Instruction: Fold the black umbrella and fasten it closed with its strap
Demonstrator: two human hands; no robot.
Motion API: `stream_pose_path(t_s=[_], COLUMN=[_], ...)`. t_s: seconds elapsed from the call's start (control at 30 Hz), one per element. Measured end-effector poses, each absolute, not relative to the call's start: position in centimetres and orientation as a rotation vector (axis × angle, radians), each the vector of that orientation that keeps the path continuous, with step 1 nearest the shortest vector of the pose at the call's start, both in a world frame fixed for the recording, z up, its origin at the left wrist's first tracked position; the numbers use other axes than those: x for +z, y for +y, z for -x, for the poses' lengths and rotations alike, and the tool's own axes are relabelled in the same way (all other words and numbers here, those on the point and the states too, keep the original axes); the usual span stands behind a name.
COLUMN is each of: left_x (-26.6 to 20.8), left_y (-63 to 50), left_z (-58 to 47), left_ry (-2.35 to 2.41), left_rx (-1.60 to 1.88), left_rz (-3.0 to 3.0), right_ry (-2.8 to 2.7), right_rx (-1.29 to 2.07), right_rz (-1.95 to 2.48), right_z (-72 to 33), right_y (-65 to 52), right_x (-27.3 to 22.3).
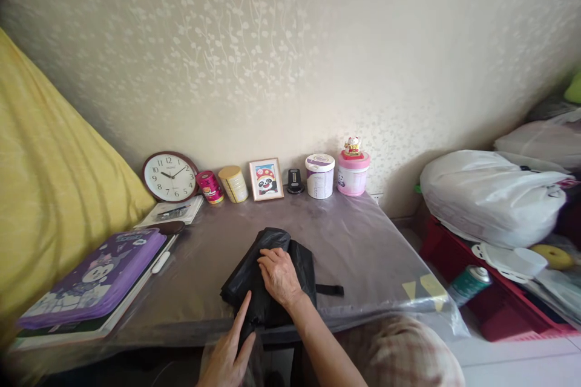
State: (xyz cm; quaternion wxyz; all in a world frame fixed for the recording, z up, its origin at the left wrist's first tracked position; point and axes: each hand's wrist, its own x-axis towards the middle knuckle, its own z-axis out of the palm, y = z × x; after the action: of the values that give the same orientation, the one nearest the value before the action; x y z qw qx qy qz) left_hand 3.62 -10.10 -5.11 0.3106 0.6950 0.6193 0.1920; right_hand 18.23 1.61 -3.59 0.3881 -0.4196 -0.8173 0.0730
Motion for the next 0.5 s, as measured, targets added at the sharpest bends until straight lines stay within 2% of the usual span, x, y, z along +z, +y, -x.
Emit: stream_pose_path(t_s=[0.1,0.3,0.5], left_x=[-5.4,-4.4,-4.7], left_y=[-10.1,-10.1,-9.9], left_z=[-3.4,-3.4,-3.3], left_ry=[1.563,1.579,1.583], left_rx=[0.539,0.521,0.581], left_rz=[-1.851,-1.771,-1.653], right_ry=[-2.116,-1.985,-2.141], right_rx=[0.115,0.177,0.356], right_rz=[1.139,1.389,1.082], right_z=[-18.8,-19.6,-18.8], right_y=[4.5,7.5,4.9], right_x=[-3.7,-2.2,-2.8])
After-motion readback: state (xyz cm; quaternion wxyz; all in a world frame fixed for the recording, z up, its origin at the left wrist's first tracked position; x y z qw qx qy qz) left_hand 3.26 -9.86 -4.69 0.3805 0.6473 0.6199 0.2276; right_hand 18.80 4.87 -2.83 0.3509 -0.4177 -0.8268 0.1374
